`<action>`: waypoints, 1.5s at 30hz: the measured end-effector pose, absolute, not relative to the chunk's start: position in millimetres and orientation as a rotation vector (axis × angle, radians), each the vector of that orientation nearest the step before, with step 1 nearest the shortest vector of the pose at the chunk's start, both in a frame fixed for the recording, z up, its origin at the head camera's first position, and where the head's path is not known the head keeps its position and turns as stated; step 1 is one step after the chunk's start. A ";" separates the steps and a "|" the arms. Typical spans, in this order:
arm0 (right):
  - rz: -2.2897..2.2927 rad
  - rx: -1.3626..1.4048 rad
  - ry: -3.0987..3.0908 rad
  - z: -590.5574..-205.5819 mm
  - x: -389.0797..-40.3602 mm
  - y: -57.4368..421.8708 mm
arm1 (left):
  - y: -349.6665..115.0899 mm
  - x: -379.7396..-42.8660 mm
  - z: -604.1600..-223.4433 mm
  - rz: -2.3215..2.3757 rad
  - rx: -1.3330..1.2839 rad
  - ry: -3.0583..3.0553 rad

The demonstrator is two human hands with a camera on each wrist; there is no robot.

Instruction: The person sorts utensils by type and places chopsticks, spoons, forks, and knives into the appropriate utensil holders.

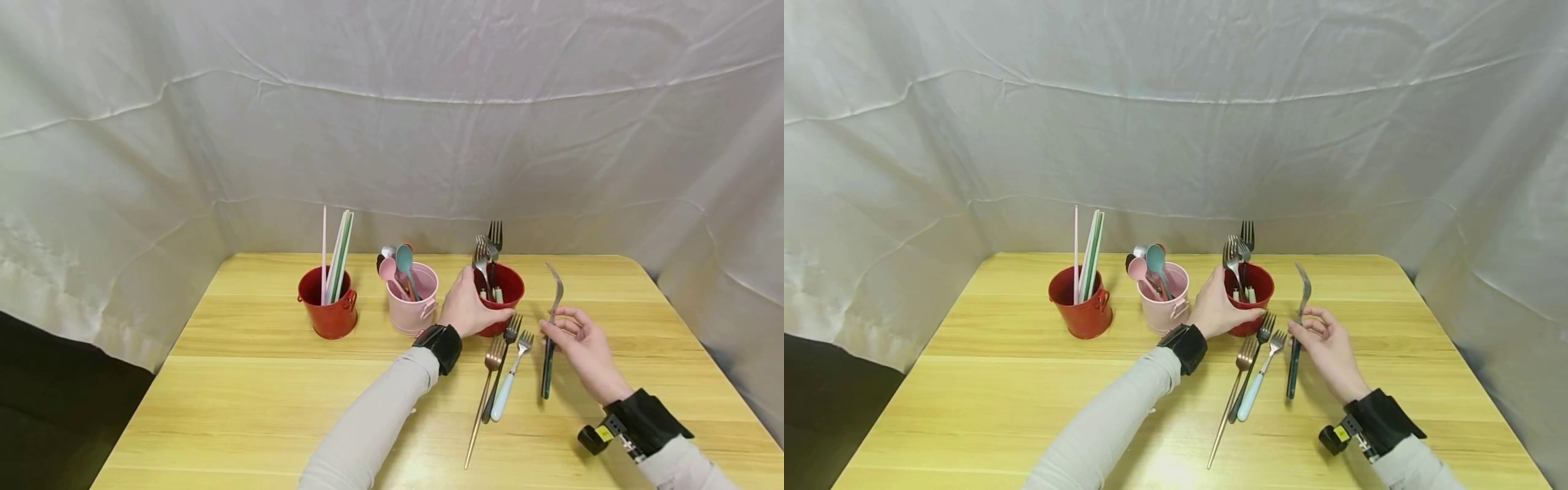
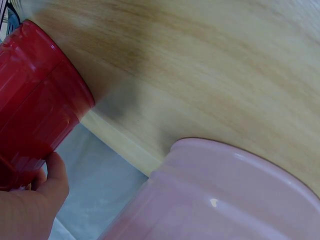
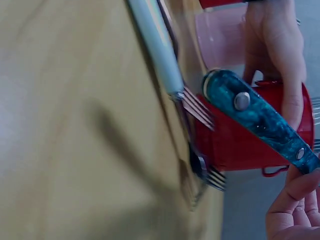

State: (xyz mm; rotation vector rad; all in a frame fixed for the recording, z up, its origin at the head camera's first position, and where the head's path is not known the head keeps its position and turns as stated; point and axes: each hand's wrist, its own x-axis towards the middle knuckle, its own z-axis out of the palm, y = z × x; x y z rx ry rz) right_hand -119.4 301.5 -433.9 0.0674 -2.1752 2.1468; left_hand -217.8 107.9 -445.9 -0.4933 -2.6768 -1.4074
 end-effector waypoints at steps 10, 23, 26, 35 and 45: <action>1.797 0.273 -2.244 -406.3 -133.4 295.2 | 108.4 -218.4 -446.6 -1.425 -0.488 -2.679; 1.441 0.326 -2.240 -370.5 -159.9 271.9 | 108.9 -217.6 -443.2 -1.440 -0.477 -2.702; 1.480 0.330 -2.175 -364.1 -167.6 266.4 | 108.5 -217.6 -443.1 -1.451 -0.480 -2.698; 1.553 0.347 -1.934 -349.8 -190.3 250.5 | 108.3 -218.9 -446.1 -1.456 -0.494 -2.687; 1.511 0.367 -2.008 -348.9 -190.8 229.9 | 108.9 -221.2 -447.7 -1.403 -0.502 -2.672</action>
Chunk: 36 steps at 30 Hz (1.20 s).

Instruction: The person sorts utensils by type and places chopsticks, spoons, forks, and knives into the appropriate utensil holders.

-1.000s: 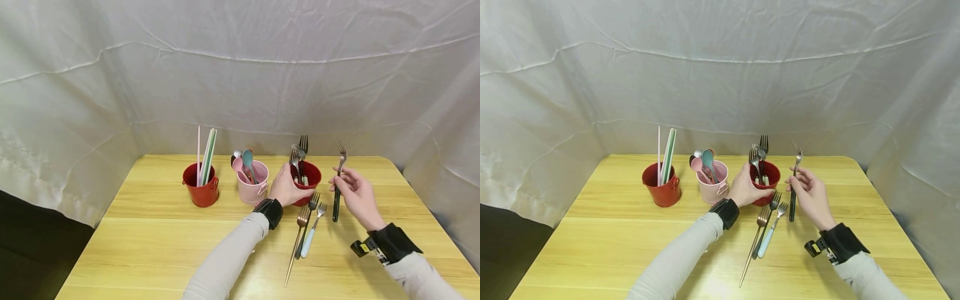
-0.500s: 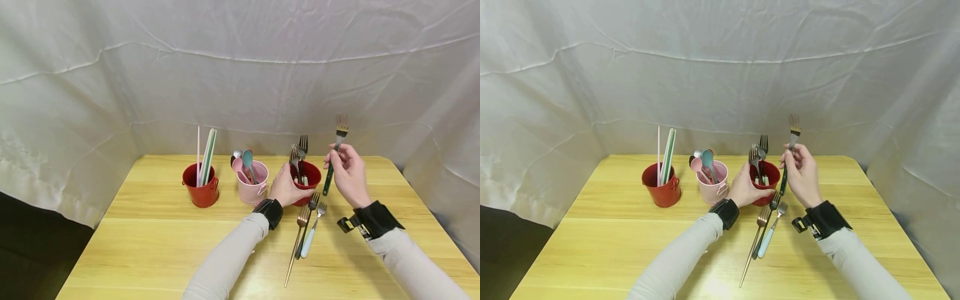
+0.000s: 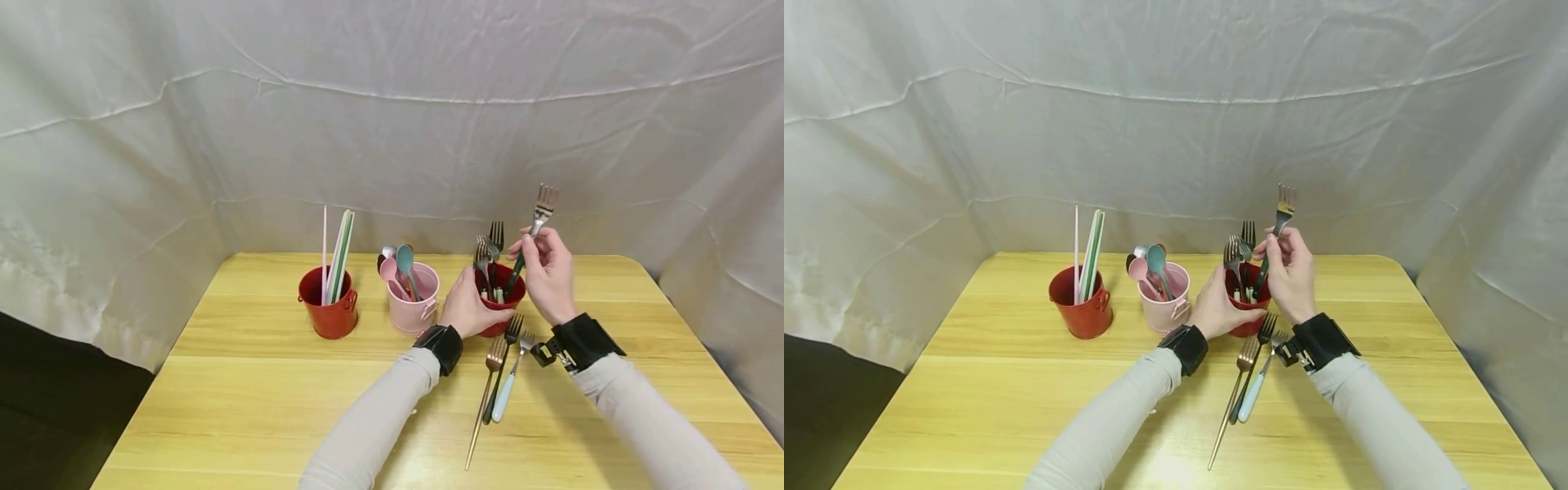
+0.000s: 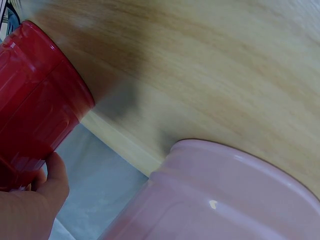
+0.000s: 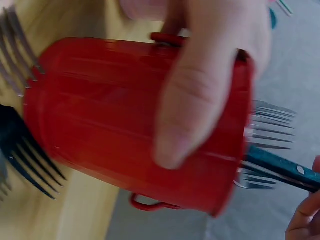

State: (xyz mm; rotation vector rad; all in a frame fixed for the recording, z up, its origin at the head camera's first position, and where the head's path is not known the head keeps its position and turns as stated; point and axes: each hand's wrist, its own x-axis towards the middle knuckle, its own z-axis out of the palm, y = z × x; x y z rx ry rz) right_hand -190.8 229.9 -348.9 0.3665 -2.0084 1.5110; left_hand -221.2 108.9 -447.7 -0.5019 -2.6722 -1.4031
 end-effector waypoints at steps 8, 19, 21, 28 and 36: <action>1.501 0.345 -2.252 -365.5 -192.3 230.3 | 108.5 -220.9 -443.8 -1.326 -0.489 -2.713; 1.396 0.292 -2.376 -369.8 -178.4 236.2 | 108.8 -220.6 -446.7 -1.338 -0.481 -2.702; 1.407 0.270 -2.353 -371.8 -173.9 238.5 | 108.8 -220.5 -446.8 -1.341 -0.487 -2.697; 1.468 0.223 -2.274 -381.9 -156.8 248.1 | 108.1 -219.2 -446.1 -1.357 -0.488 -2.700; 1.362 0.250 -2.431 -420.6 -146.1 272.4 | 107.9 -218.5 -446.3 -1.362 -0.491 -2.688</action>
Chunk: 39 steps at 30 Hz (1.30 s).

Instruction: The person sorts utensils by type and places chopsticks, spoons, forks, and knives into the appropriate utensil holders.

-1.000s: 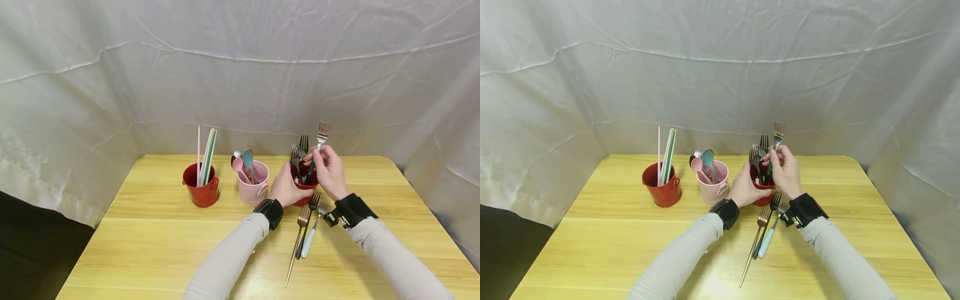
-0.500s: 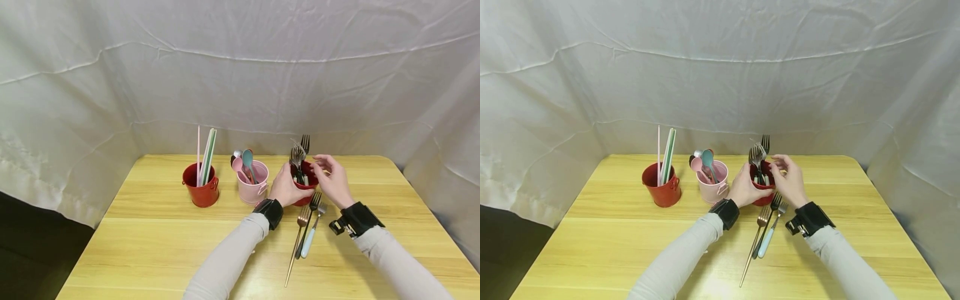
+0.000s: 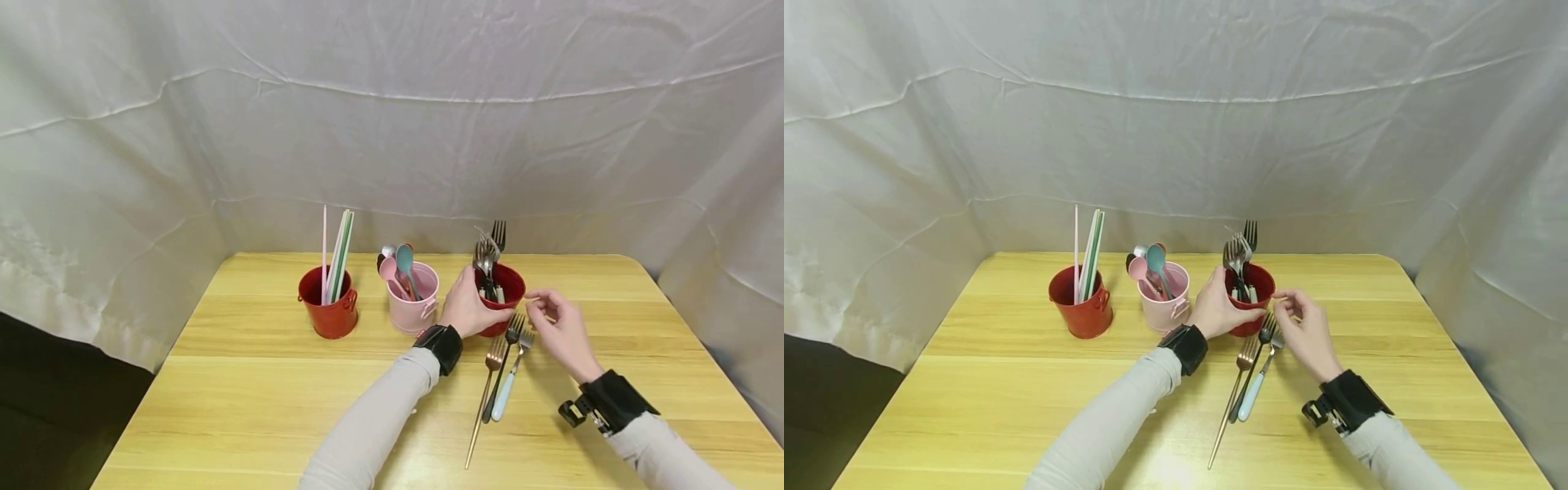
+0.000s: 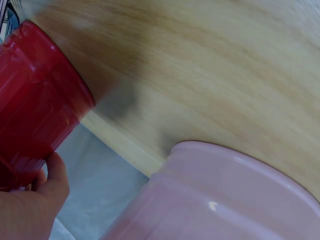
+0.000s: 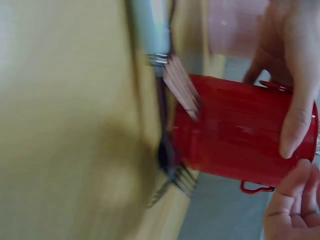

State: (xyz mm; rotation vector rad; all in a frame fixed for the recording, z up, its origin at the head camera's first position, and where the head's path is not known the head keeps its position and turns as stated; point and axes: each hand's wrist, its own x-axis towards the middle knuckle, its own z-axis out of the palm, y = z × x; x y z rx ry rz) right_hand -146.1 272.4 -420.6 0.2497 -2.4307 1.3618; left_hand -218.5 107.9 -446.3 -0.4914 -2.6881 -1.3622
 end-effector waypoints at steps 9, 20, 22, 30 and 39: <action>1.268 0.398 -2.744 -442.9 -124.7 288.2 | 108.3 -218.2 -446.8 -1.378 -0.491 -2.673; 1.263 0.552 -2.962 -461.5 -113.3 289.4 | 107.7 -217.4 -444.7 -1.388 -0.488 -2.685; 1.222 0.571 -2.965 -464.9 -113.5 288.5 | 107.4 -216.9 -443.9 -1.396 -0.489 -2.685; 1.167 0.617 -2.980 -464.3 -115.2 282.2 | 107.6 -217.3 -443.9 -1.399 -0.484 -2.686; 1.181 0.666 -3.046 -461.3 -118.0 279.4 | 108.9 -217.9 -445.8 -1.381 -0.483 -2.675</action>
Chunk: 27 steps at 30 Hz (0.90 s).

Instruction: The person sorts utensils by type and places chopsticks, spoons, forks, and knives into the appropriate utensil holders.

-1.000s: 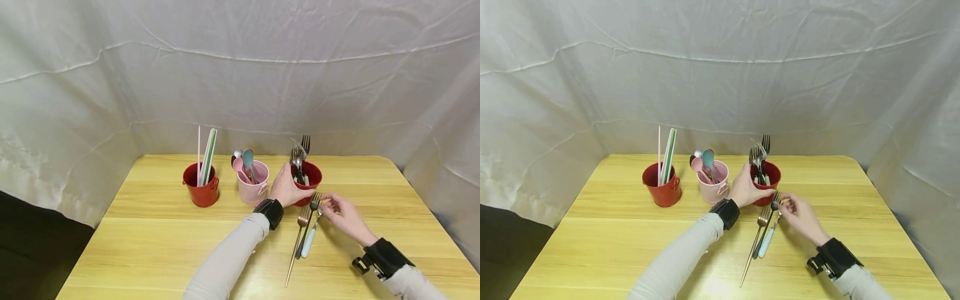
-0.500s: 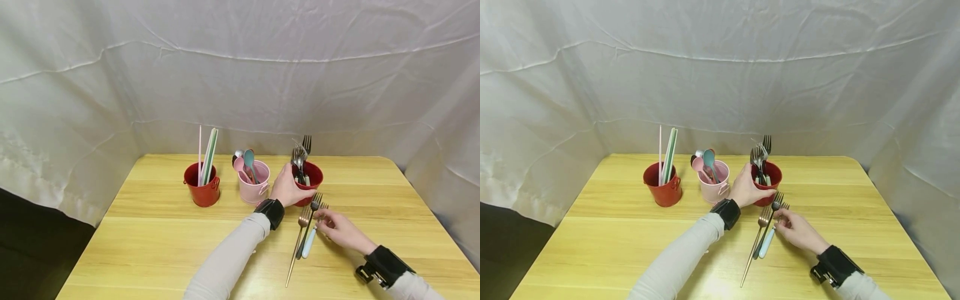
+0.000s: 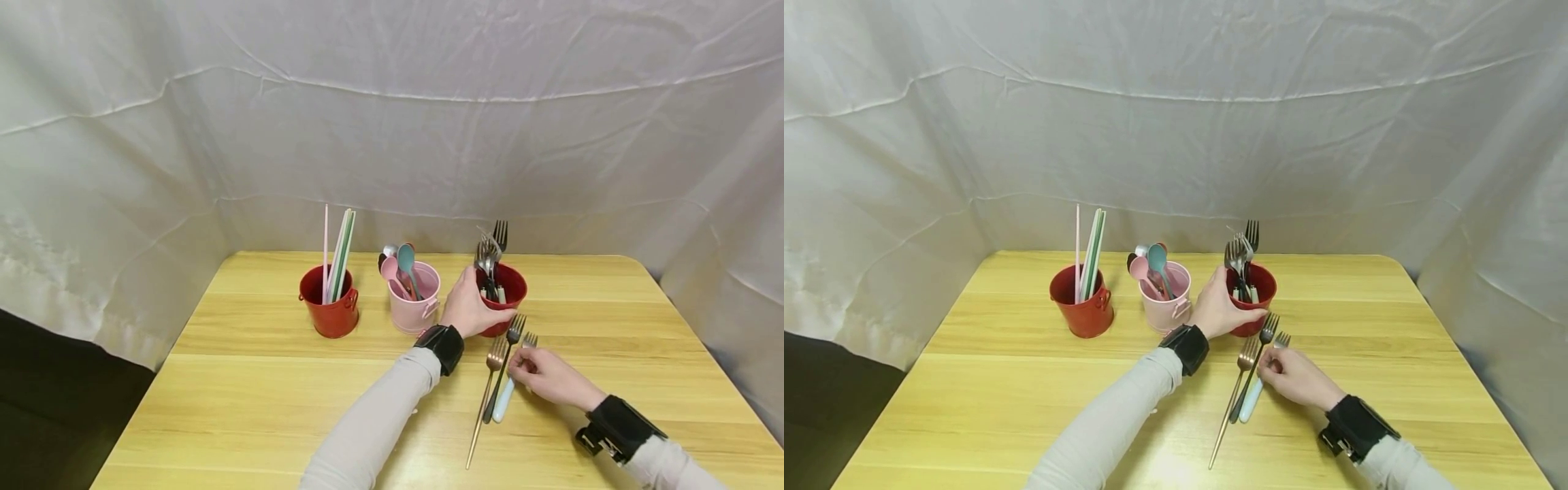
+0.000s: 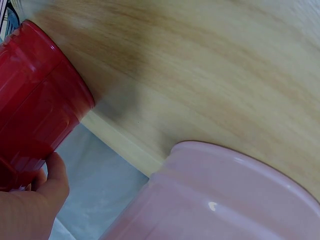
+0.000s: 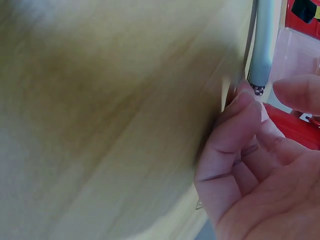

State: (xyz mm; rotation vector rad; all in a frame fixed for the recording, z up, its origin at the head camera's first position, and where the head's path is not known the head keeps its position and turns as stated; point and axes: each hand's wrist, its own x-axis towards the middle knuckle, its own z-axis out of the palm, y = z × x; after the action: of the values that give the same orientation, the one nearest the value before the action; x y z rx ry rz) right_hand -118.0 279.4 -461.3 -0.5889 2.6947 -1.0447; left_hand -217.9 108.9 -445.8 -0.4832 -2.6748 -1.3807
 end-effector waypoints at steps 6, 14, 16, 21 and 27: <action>-1.080 -0.582 2.666 -458.5 -116.5 281.4 | 108.5 -217.4 -445.0 -1.399 -0.476 -2.678; -1.050 -0.514 2.777 -461.2 -111.2 292.6 | 108.5 -216.6 -444.3 -1.410 -0.467 -2.689; -1.055 -0.496 2.804 -461.6 -110.1 294.9 | 108.2 -216.7 -444.3 -1.413 -0.468 -2.690; -0.997 -0.458 2.869 -461.3 -109.4 297.1 | 107.7 -217.5 -444.8 -1.422 -0.470 -2.682; -0.834 -0.326 2.931 -460.5 -109.8 291.8 | 108.7 -218.8 -448.2 -1.379 -0.480 -2.679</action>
State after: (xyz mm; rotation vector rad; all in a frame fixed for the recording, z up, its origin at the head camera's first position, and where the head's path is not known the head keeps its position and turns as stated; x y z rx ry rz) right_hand -109.8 291.8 -460.5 -0.3259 2.9314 -0.8344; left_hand -218.8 108.7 -448.2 -0.4801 -2.6793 -1.3788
